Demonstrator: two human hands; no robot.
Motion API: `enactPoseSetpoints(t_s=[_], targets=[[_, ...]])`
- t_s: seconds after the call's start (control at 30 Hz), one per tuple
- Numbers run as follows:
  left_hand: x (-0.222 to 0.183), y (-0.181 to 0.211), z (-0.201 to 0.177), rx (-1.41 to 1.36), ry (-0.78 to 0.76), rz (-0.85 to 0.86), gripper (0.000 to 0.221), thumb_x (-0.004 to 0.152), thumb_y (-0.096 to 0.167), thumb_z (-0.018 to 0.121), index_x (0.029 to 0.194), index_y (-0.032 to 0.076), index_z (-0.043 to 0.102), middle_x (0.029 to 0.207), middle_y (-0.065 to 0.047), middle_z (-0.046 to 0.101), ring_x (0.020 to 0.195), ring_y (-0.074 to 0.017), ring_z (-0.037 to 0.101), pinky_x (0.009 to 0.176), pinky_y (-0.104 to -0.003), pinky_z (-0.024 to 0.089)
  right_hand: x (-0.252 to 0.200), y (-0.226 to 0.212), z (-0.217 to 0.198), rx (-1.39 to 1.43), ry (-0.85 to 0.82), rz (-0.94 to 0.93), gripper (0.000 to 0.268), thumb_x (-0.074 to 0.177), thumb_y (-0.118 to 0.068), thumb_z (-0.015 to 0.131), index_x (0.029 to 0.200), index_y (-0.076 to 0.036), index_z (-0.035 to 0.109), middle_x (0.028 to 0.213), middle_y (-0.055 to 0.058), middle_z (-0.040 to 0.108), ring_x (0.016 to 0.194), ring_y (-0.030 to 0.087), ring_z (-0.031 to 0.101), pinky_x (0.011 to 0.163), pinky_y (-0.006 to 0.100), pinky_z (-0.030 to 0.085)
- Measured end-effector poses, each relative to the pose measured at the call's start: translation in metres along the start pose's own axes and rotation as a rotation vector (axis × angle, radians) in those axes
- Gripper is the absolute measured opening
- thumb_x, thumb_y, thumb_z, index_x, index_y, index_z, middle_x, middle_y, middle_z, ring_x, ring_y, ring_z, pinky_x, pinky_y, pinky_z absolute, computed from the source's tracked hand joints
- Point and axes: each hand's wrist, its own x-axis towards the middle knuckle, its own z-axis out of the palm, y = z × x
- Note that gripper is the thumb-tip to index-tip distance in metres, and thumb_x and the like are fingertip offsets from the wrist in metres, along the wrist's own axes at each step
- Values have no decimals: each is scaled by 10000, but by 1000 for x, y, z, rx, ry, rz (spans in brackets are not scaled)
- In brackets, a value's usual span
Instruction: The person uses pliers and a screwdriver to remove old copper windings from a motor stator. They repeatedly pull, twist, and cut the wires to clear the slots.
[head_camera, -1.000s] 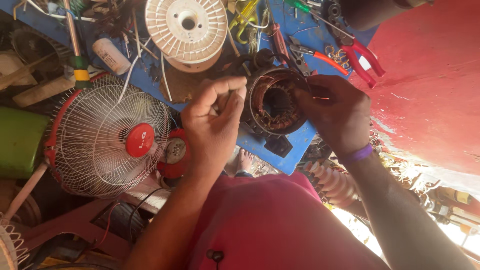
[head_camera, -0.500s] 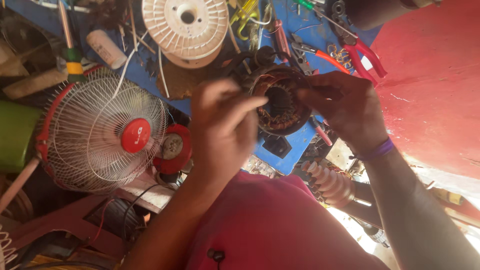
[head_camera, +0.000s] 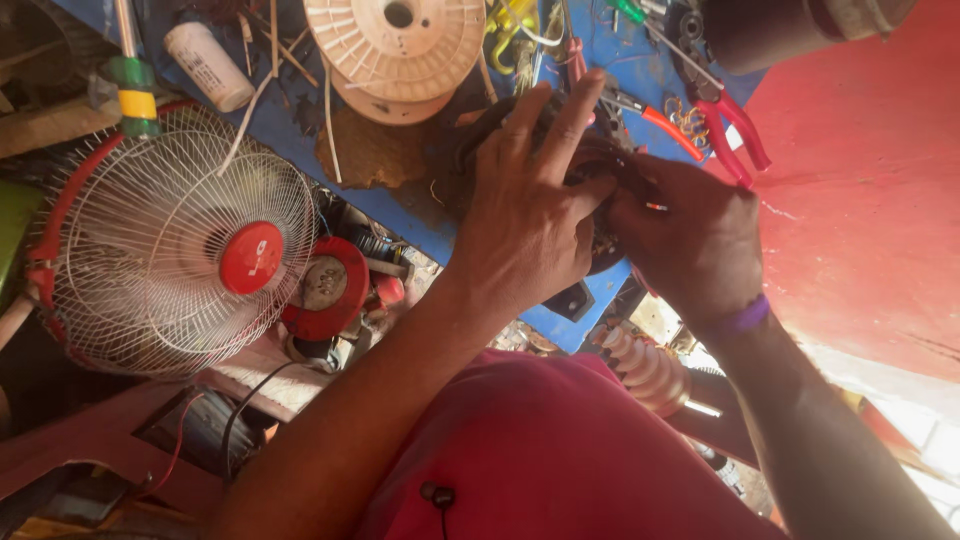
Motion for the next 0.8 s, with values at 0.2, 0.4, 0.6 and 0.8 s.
enactPoseSetpoints(t_s=[0.2,0.4,0.6,0.8], targets=[[-1,-8,8,38,-7,52,167,850,139,769,1009,114,817,1674,-171,221,1519,-461,284,1157,-608,366,1,8,-6,113,-45,-8,265,1018,-69,652,1249,41,720,1014,149,779,884,176,746,742,313,604],[-3,-12,10,-37,-6,32,182,820,116,745,983,108,824,1667,-184,203,1513,-471,281,1180,-613,357,6,8,-15,501,-174,226,274,987,-76,652,1226,41,723,1065,98,784,948,123,746,853,251,619],[-4,-15,14,-69,-6,-15,190,826,134,764,999,118,838,1645,-183,248,1490,-470,294,1180,-598,335,8,8,-9,385,-217,222,344,891,-36,772,1214,47,688,1122,93,770,1019,109,739,875,245,605],[-3,-14,17,-112,4,-71,229,813,89,759,1006,171,850,1649,-153,279,1514,-436,299,1230,-572,342,17,13,-14,203,-231,273,276,843,-104,823,1080,8,736,977,83,780,904,109,738,783,262,594]])
